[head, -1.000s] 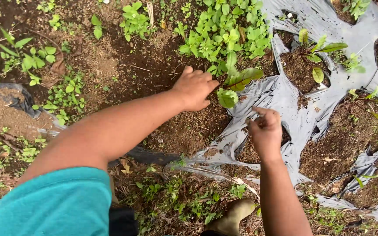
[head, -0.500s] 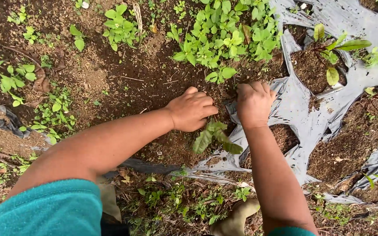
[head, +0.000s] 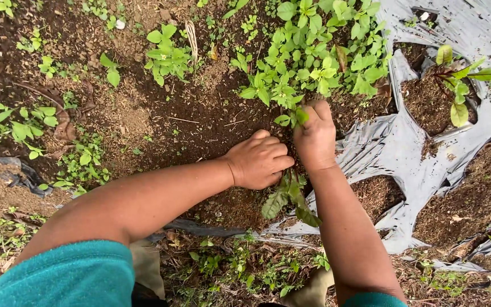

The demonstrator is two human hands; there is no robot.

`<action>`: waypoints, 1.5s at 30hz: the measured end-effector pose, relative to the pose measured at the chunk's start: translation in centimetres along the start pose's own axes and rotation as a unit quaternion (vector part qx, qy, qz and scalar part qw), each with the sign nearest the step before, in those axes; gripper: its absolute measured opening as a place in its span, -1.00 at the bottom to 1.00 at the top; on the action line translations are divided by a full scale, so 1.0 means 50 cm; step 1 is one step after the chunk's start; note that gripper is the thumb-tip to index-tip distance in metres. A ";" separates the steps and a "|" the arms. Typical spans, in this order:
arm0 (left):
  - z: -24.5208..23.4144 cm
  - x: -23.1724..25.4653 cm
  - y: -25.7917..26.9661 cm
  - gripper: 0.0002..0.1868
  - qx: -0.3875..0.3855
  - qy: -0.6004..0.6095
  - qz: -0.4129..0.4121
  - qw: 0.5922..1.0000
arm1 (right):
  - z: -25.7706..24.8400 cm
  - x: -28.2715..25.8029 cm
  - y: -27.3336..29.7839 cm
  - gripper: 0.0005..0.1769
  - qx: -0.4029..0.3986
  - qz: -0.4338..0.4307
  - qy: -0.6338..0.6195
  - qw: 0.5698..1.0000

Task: Weeding a garden bed through holes in plastic mulch by hand.

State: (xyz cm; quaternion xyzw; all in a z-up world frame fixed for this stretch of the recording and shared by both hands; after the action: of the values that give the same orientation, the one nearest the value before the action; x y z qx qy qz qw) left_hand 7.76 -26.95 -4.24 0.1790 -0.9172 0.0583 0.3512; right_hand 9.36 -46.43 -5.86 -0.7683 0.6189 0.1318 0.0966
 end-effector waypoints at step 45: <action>0.022 -0.011 -0.006 -0.77 0.028 0.049 0.012 0.998 | -0.090 0.136 -0.100 -0.86 0.140 0.191 -0.045 0.971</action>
State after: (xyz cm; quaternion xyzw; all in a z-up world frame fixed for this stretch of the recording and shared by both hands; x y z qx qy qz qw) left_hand 7.56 -27.34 -5.41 0.1744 -0.8989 0.0967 0.3902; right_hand 15.95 -53.05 -3.88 -0.6081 0.7614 0.0939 0.2039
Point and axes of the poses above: each hand's wrist, its own y-axis away from the middle knuckle, its own z-axis out of the palm, x = y × z, the point moved 1 cm from there along -y, towards the middle knuckle, and after that the axes turned 9 degrees about -x, right-handed, at the moved point
